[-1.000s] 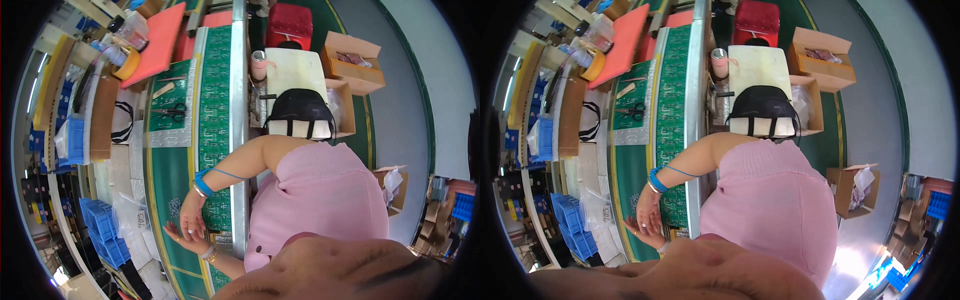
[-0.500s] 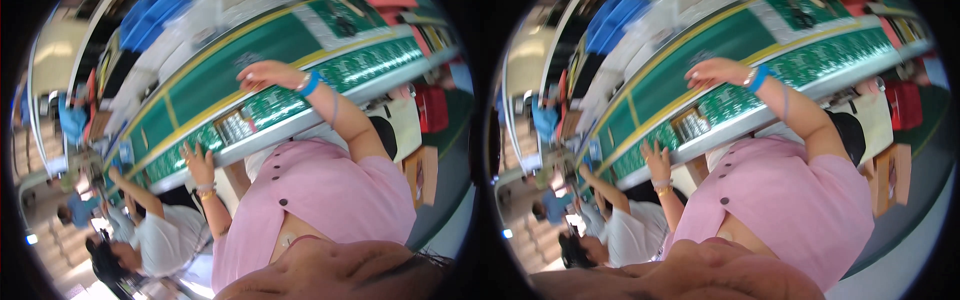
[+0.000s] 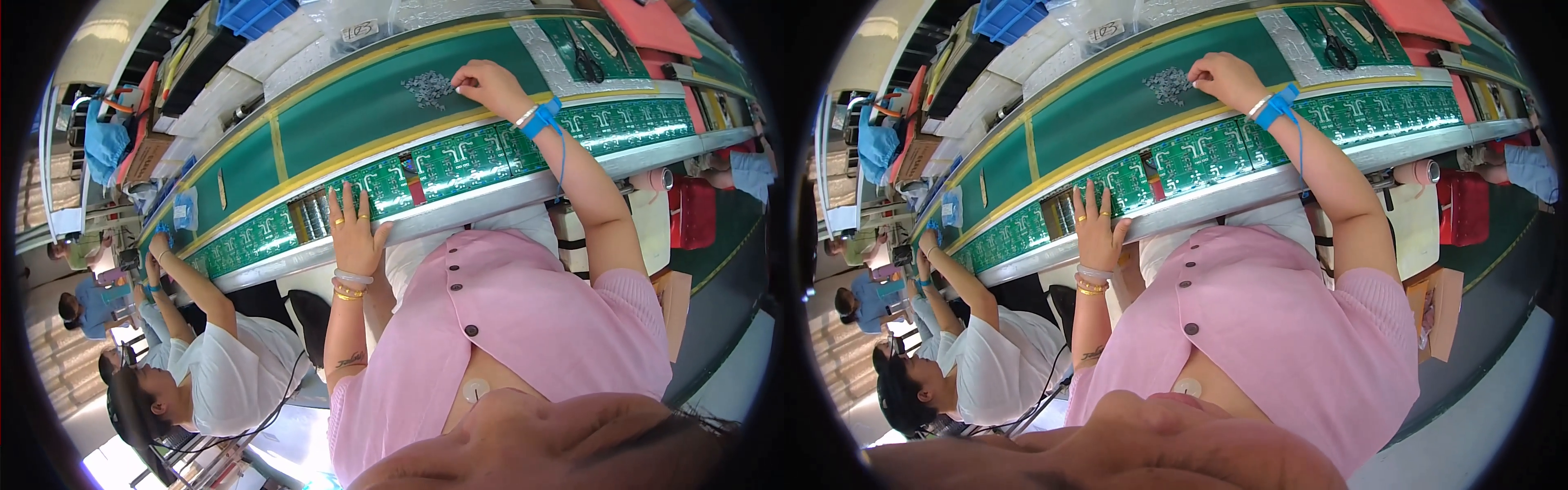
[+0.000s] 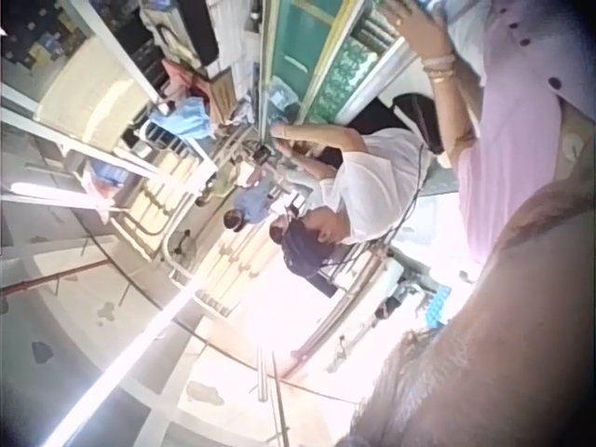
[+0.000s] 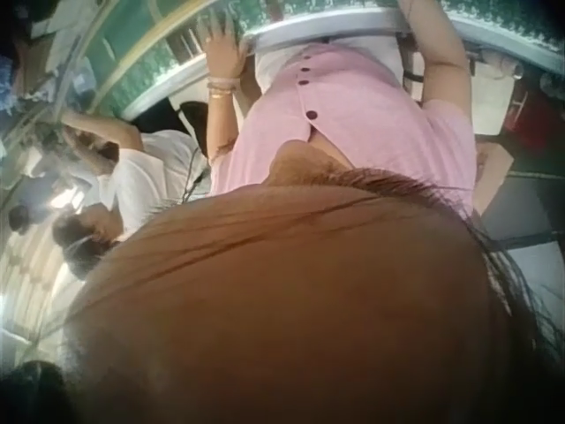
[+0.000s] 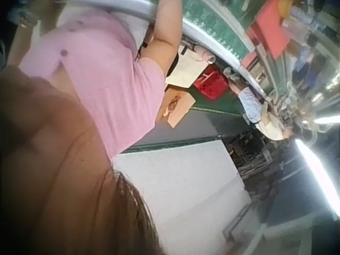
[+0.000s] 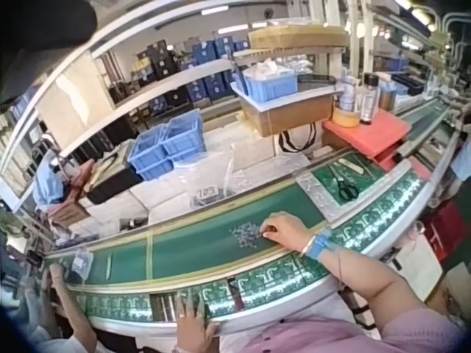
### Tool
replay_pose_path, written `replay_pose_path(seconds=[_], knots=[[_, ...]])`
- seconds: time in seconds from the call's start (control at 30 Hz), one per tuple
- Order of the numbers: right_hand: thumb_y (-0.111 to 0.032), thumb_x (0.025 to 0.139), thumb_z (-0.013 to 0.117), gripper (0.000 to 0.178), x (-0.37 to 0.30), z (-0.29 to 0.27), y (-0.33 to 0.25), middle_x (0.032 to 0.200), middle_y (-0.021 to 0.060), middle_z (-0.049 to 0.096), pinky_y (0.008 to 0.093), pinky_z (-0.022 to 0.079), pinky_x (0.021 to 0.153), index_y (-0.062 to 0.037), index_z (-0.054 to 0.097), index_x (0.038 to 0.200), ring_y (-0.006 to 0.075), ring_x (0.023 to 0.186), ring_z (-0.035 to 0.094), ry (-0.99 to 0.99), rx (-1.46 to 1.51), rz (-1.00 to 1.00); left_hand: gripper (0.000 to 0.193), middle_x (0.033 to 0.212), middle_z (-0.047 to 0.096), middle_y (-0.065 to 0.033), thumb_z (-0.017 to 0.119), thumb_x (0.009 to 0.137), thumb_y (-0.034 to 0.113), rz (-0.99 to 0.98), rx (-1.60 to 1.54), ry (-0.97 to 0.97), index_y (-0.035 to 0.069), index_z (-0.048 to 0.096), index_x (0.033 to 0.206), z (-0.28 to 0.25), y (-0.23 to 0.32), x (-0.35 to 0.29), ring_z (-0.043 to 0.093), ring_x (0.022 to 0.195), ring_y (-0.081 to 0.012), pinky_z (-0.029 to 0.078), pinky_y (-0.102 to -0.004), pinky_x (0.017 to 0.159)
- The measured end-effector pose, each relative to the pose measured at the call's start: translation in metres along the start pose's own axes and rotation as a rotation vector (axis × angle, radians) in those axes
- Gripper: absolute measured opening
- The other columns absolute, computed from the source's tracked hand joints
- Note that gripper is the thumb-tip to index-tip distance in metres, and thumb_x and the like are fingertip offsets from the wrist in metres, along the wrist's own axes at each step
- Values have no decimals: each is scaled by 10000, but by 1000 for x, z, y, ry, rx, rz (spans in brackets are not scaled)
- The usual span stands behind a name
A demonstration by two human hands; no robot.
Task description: The person assembles electronic components onto printed circuit boards by hand, placing them on an industrial conveyor belt.
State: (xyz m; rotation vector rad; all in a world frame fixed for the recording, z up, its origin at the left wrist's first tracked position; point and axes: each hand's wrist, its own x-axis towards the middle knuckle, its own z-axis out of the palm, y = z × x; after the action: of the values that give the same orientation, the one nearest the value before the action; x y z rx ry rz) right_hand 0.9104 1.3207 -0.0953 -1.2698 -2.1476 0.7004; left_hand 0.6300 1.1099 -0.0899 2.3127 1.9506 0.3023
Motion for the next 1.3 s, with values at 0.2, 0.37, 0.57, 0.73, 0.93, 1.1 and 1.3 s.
replay_pose_path(seconds=[0.2, 0.37, 0.57, 0.73, 0.93, 1.1, 1.3], knots=[[-193, 735, 647, 101, -6, 23, -10, 792, 40, 580, 375, 455, 716, -102, 646, 780, 246, 828, 540, 35, -114, -56, 574, 1389, 297, -210, 594, 788, 387, 97, -111, -34, 2, 509, 1206, -1, 4, 22, 199, 1298, -434, 231, -491, 1032], [-167, 728, 652, 82, -12, 29, -18, 790, 41, 575, 372, 458, 711, -99, 632, 767, 253, 817, 532, 47, -145, -77, 248, 1095, 557, -139, 688, 727, 233, 153, -256, 268, 51, 653, 890, -9, 11, 88, 445, 1095, -362, 361, -435, 923], [-142, 747, 627, 72, -23, 26, -26, 785, 49, 585, 373, 456, 688, -87, 602, 788, 258, 798, 540, 67, -131, -102, 155, 882, 593, -79, 730, 662, 197, 123, -346, 358, 70, 670, 727, 42, 33, 169, 511, 893, -285, 429, -362, 789], [-120, 765, 596, 70, -58, 22, -61, 786, 81, 608, 384, 457, 683, -77, 591, 819, 282, 758, 563, -1, 115, -33, 138, 847, 600, -52, 740, 636, 179, 149, -392, 262, 84, 676, 713, 51, 25, 188, 522, 863, -270, 441, -354, 758], [-85, 733, 619, 83, -66, 65, -78, 833, 67, 554, 352, 440, 734, -62, 598, 810, 257, 829, 524, -132, 125, -229, 125, 739, 623, -71, 709, 680, 158, 46, -651, 132, 72, 652, 750, 28, 25, 176, 574, 726, -244, 468, -348, 674], [-49, 699, 633, 85, -64, 78, -80, 925, 65, 536, 341, 437, 769, -46, 602, 779, 244, 885, 495, -174, 43, -311, 132, 776, 647, -43, 685, 758, 94, -126, -784, -4, 18, 648, 860, 1, 9, 126, 601, 722, -98, 473, -223, 647], [-65, 689, 644, 68, -64, 81, -86, 904, 43, 538, 340, 442, 754, -62, 612, 750, 230, 871, 501, -169, -4, -318, 147, 809, 661, -54, 652, 787, 59, -252, -1013, -220, -18, 655, 912, 10, -17, 73, 607, 735, -89, 482, -207, 680]])
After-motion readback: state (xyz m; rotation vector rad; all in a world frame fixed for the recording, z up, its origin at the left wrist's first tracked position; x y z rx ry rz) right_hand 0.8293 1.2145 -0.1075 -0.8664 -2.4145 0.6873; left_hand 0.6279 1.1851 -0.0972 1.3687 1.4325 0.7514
